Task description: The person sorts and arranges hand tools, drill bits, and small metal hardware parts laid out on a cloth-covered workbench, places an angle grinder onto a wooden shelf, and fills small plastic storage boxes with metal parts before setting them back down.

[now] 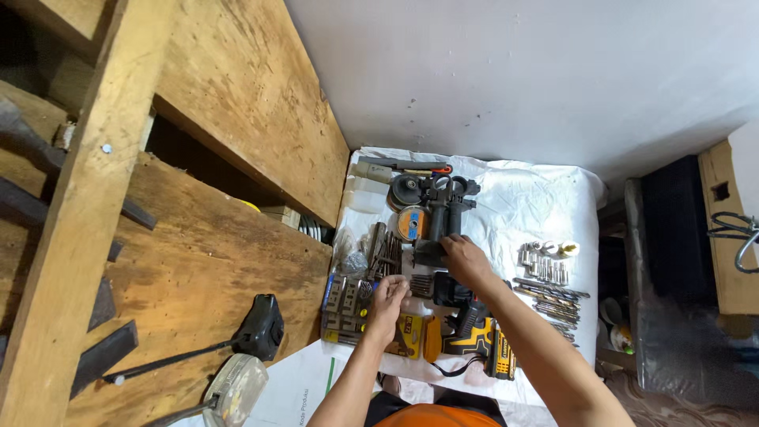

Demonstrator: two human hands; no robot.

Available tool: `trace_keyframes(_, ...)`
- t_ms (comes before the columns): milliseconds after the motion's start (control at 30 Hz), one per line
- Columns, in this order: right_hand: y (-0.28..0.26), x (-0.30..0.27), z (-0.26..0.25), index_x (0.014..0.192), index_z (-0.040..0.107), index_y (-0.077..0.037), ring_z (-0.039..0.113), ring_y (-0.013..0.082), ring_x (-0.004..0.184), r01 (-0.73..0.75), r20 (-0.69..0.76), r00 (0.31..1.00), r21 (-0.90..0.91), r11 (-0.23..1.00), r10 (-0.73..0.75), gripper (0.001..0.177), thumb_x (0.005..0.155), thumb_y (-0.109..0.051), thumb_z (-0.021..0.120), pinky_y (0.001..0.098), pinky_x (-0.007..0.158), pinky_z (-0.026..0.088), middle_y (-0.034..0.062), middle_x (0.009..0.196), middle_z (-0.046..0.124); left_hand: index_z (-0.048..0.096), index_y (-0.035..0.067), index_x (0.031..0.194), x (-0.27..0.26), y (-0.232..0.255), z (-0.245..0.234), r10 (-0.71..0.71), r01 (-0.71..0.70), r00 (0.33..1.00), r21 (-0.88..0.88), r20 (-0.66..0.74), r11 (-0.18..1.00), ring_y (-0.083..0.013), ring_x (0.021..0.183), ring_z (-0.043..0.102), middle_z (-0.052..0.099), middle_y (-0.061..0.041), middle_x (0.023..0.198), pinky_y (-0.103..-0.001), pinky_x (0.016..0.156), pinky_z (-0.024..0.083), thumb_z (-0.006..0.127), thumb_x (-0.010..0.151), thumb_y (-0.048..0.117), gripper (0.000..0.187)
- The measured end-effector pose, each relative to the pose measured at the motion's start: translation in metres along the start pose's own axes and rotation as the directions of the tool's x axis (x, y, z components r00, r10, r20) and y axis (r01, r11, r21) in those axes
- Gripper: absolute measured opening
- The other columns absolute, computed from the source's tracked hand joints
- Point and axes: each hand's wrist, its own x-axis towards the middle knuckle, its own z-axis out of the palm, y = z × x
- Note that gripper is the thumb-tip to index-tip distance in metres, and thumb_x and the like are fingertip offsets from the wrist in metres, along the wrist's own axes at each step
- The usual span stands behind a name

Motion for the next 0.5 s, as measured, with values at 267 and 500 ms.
trace_keyframes(267, -0.001, 0.001, 0.007, 0.135, 0.061, -0.013, 0.058, 0.0377, 0.114, -0.055, -0.064, 0.996, 0.008, 0.998, 0.056, 0.052, 0.084, -0.013, 0.072, 0.044, 0.096, 0.051, 0.0111, 0.124, 0.063, 0.064, 0.004, 0.116, -0.003, 0.004, 0.006, 0.01, -0.007, 0.999, 0.076, -0.032, 0.997, -0.012, 0.087, 0.065, 0.066, -0.003, 0.096, -0.027, 0.073, 0.053, 0.066, 0.097, 0.016, 0.022)
trace_keyframes(500, -0.011, -0.007, -0.012, 0.136, 0.061, -0.012, 0.057, 0.0383, 0.117, -0.109, -0.076, 0.991, 0.052, 0.993, 0.112, 0.055, 0.083, -0.016, 0.074, 0.0445, 0.1, 0.049, 0.0135, 0.126, 0.063, 0.063, 0.005, 0.118, -0.009, 0.011, 0.016, 0.013, -0.009, 0.999, 0.089, -0.04, 0.996, -0.0134, 0.089, 0.066, 0.066, -0.004, 0.099, -0.029, 0.075, 0.054, 0.067, 0.098, 0.017, 0.024)
